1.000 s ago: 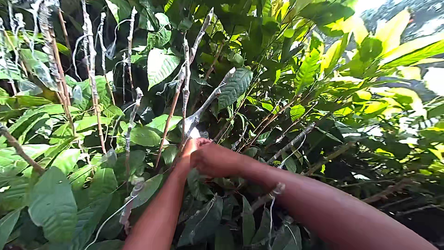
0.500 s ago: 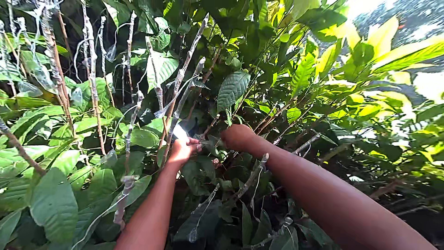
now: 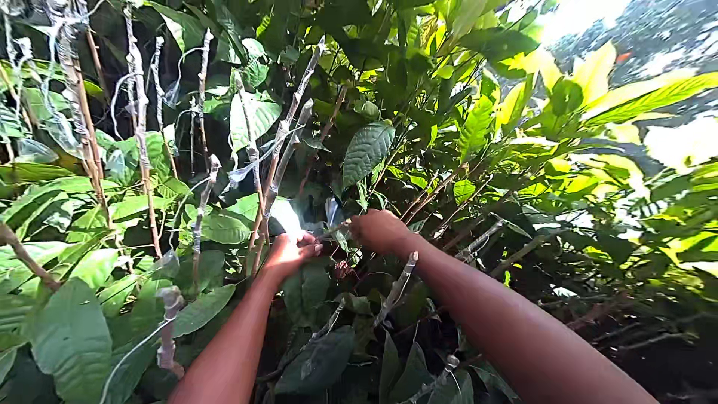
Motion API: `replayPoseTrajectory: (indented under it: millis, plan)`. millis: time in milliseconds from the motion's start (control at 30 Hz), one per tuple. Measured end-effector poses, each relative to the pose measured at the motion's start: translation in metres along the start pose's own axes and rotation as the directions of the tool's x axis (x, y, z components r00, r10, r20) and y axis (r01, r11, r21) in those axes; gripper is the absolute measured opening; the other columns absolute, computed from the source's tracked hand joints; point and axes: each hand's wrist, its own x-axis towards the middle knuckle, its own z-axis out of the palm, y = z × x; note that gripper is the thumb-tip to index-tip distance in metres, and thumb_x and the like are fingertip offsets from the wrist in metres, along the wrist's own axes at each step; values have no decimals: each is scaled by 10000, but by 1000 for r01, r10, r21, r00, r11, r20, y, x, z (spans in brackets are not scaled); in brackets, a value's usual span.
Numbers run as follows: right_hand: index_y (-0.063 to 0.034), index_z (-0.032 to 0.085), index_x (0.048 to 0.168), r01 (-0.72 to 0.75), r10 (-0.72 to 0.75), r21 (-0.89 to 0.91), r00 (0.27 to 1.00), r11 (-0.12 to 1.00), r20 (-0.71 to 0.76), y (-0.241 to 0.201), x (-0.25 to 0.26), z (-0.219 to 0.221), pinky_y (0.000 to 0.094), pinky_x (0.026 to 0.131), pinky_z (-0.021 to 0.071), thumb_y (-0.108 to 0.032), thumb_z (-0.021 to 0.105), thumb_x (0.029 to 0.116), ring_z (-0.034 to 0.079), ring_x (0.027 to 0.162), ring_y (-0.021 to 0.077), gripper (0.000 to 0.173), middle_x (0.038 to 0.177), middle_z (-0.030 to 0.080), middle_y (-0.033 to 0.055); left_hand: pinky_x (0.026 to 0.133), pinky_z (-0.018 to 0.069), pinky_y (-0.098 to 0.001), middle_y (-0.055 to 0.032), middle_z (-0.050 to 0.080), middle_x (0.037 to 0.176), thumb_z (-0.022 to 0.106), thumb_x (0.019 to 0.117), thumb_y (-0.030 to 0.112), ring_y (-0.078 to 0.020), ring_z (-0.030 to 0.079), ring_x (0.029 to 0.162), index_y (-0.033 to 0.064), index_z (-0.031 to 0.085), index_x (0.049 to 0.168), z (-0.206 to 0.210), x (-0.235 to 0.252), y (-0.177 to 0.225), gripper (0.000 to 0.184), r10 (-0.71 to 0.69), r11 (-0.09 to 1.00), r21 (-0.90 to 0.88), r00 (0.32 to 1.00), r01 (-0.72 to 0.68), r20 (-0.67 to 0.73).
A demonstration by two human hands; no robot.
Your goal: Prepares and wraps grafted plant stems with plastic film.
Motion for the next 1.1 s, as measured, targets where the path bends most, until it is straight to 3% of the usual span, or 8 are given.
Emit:
replayPoseTrajectory:
  millis: [100,267,433,567,633,733,933,1100]
  plan:
    - [-40,643,1238,193,-192,4,973,981,130,-52,-30,-4,676,884,502,-120,634,983,670,1028,452,267,1056,698,231,766,621,-306,-73,729,908,762,909,85,-125,724,776,5,699,1026,9,0,22,155,-160,983,-116,975,142,-157]
    - [-28,581,1337,238,-289,741,955,628,-62,-28,-18,-37,257,622,515,-86,517,1047,658,800,87,303,1175,707,97,930,560,-474,-95,742,1022,667,967,195,-206,708,965,52,739,1063,21,-4,6,187,103,980,165,994,-109,48]
    - [-63,669,1223,176,-176,112,984,978,-6,-25,-23,-5,643,878,529,-153,681,957,690,1012,388,281,1046,721,175,807,625,-342,-69,735,938,745,939,157,-133,733,806,25,704,1061,9,-2,21,184,-71,997,-15,991,70,-112]
    - [-15,613,1300,251,-309,642,951,724,-23,-37,-22,-39,296,676,525,-83,540,1043,642,809,113,276,1105,709,96,906,561,-520,-135,739,976,702,945,186,-256,713,927,20,745,1047,28,-2,20,200,59,978,201,998,-59,8]
    - [-55,526,1424,137,-190,608,982,782,23,9,-2,-33,325,747,531,-79,521,1044,664,953,121,381,1326,669,86,883,582,-455,-62,755,963,706,951,224,-177,724,895,79,748,1037,29,-2,11,173,98,987,124,995,-101,30]
    - [-44,660,1226,157,-155,151,988,976,-28,-4,-13,-7,608,873,548,-162,700,959,703,974,341,295,1042,721,160,780,628,-350,-64,744,910,740,944,147,-141,736,779,31,708,1048,17,-2,21,159,-39,995,-96,996,31,-81]
    - [-45,598,1326,163,-253,680,967,715,35,-10,-2,-36,253,591,474,-98,529,1050,583,707,66,290,1148,701,76,879,580,-494,-82,748,937,725,948,192,-210,722,873,65,753,1019,35,-2,22,148,105,973,200,992,-116,69]
    - [-44,644,1321,190,-225,231,965,954,132,13,2,10,572,1031,480,-31,570,1014,652,1186,334,316,1303,673,164,818,594,-435,-77,732,904,751,897,159,-176,715,824,43,729,965,23,-3,18,136,53,998,41,980,-47,-190]
